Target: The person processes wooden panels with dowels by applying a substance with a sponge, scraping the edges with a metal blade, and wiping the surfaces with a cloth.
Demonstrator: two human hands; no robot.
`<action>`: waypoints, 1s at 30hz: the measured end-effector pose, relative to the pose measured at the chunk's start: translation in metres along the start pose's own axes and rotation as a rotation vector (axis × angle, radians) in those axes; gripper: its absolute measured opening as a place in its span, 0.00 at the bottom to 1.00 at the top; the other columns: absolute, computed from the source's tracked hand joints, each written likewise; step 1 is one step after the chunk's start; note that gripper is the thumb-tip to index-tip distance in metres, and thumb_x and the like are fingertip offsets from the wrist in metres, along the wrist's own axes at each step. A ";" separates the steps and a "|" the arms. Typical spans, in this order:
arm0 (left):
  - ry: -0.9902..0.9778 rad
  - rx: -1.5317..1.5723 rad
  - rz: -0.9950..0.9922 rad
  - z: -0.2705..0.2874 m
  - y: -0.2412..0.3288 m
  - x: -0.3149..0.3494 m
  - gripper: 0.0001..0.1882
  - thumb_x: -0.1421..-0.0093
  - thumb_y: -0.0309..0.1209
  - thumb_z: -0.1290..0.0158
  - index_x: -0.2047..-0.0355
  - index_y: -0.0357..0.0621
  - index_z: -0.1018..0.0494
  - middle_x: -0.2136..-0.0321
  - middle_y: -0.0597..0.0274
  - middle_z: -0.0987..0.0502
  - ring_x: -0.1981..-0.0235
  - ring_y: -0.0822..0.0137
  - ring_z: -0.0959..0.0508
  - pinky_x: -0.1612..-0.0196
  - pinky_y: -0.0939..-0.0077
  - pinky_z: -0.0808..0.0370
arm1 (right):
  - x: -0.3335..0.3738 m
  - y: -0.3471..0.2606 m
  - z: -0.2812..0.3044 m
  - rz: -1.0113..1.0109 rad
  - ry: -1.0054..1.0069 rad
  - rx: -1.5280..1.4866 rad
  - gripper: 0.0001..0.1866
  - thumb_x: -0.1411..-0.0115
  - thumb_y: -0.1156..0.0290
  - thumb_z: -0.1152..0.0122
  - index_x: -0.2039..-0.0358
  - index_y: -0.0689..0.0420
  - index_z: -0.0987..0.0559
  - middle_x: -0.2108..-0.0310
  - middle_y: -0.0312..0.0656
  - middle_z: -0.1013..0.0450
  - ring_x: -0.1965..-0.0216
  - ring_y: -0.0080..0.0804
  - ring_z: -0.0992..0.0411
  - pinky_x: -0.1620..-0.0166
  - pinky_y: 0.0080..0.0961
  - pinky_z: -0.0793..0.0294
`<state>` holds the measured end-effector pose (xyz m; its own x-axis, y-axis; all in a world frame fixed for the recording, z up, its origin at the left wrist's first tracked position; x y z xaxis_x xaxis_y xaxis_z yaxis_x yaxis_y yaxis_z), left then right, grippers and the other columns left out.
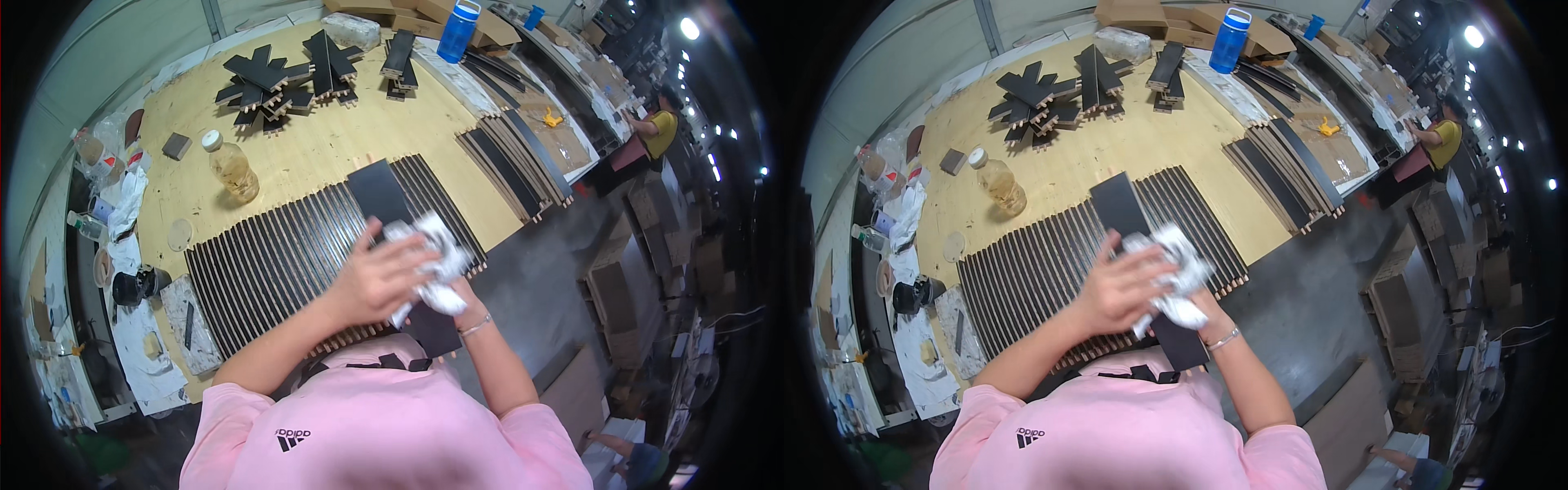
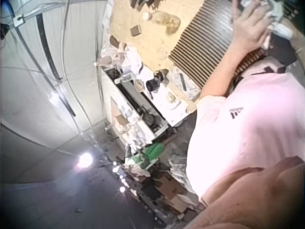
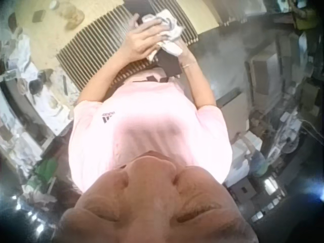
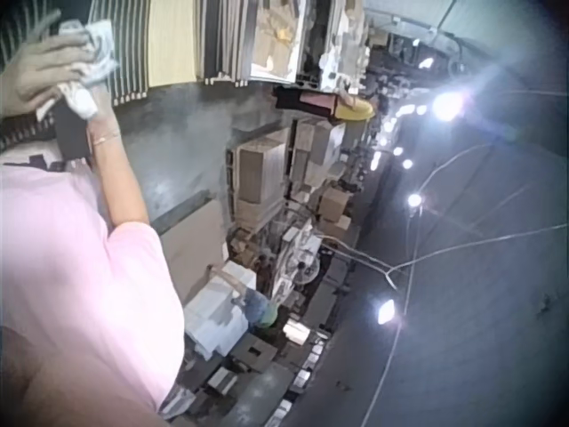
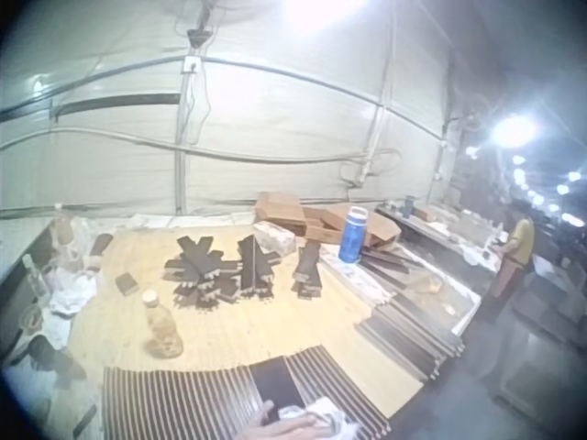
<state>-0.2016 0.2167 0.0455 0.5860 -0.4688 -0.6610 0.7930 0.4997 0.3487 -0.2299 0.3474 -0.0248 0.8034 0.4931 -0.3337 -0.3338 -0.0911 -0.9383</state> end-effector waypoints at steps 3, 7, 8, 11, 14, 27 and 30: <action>0.138 -0.126 0.088 0.029 -0.052 -0.010 0.20 0.55 0.25 0.37 0.59 0.55 0.21 0.47 0.67 0.23 0.38 0.62 0.30 0.29 0.45 0.62 | 0.020 0.015 -0.019 -0.723 -0.078 -0.653 0.32 0.28 0.45 0.68 0.54 0.62 0.26 0.70 0.45 0.23 0.77 0.33 0.23 0.73 0.28 0.19; 0.466 0.186 0.624 0.056 -0.164 0.029 0.11 0.37 0.23 0.49 0.55 0.35 0.23 0.62 0.50 0.18 0.63 0.61 0.18 0.60 0.78 0.23 | 0.028 0.009 -0.022 -0.659 -0.128 -0.570 0.35 0.28 0.44 0.70 0.58 0.64 0.24 0.72 0.44 0.24 0.77 0.30 0.24 0.73 0.27 0.20; 0.533 0.343 0.764 0.056 -0.178 0.044 0.10 0.35 0.24 0.49 0.56 0.31 0.23 0.66 0.56 0.18 0.68 0.69 0.19 0.62 0.78 0.23 | 0.031 0.006 -0.022 -0.659 -0.123 -0.567 0.35 0.28 0.44 0.70 0.58 0.64 0.24 0.72 0.44 0.24 0.77 0.30 0.24 0.73 0.27 0.20; 0.682 0.655 0.792 0.049 -0.177 0.062 0.11 0.34 0.25 0.48 0.56 0.31 0.23 0.66 0.60 0.18 0.70 0.75 0.22 0.66 0.79 0.24 | 0.034 0.002 -0.016 -0.660 -0.018 -0.661 0.35 0.28 0.44 0.71 0.58 0.64 0.24 0.72 0.44 0.24 0.76 0.30 0.24 0.71 0.26 0.20; 0.718 1.138 0.927 0.037 -0.140 0.053 0.13 0.35 0.27 0.46 0.52 0.33 0.25 0.67 0.64 0.20 0.69 0.78 0.22 0.67 0.83 0.25 | 0.032 0.004 -0.009 -0.593 -0.070 -0.515 0.35 0.28 0.44 0.72 0.53 0.65 0.28 0.71 0.47 0.26 0.76 0.34 0.26 0.73 0.29 0.23; 0.702 1.013 0.916 0.025 -0.137 0.056 0.10 0.38 0.25 0.42 0.58 0.33 0.23 0.68 0.63 0.19 0.70 0.78 0.22 0.66 0.83 0.26 | 0.044 0.007 -0.010 -0.682 0.004 -0.630 0.37 0.29 0.41 0.71 0.57 0.65 0.25 0.70 0.45 0.24 0.75 0.32 0.23 0.72 0.26 0.20; 0.653 0.777 0.912 0.031 -0.142 0.078 0.10 0.39 0.26 0.42 0.59 0.33 0.22 0.69 0.63 0.19 0.70 0.78 0.22 0.65 0.83 0.26 | 0.047 0.011 -0.005 -0.705 0.017 -0.609 0.36 0.29 0.41 0.69 0.55 0.65 0.25 0.69 0.46 0.23 0.75 0.33 0.22 0.71 0.27 0.20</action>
<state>-0.2631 0.0871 -0.0348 0.9340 0.3393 -0.1124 0.1858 -0.1925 0.9635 -0.1937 0.3651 -0.0511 0.7310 0.5948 0.3344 0.5460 -0.2160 -0.8094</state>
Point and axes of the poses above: each hand's wrist, its own x-axis away from the middle knuckle, its own z-axis out of the back of the hand, y = z × x, the point moved 7 cm from there along -x, towards the middle knuckle
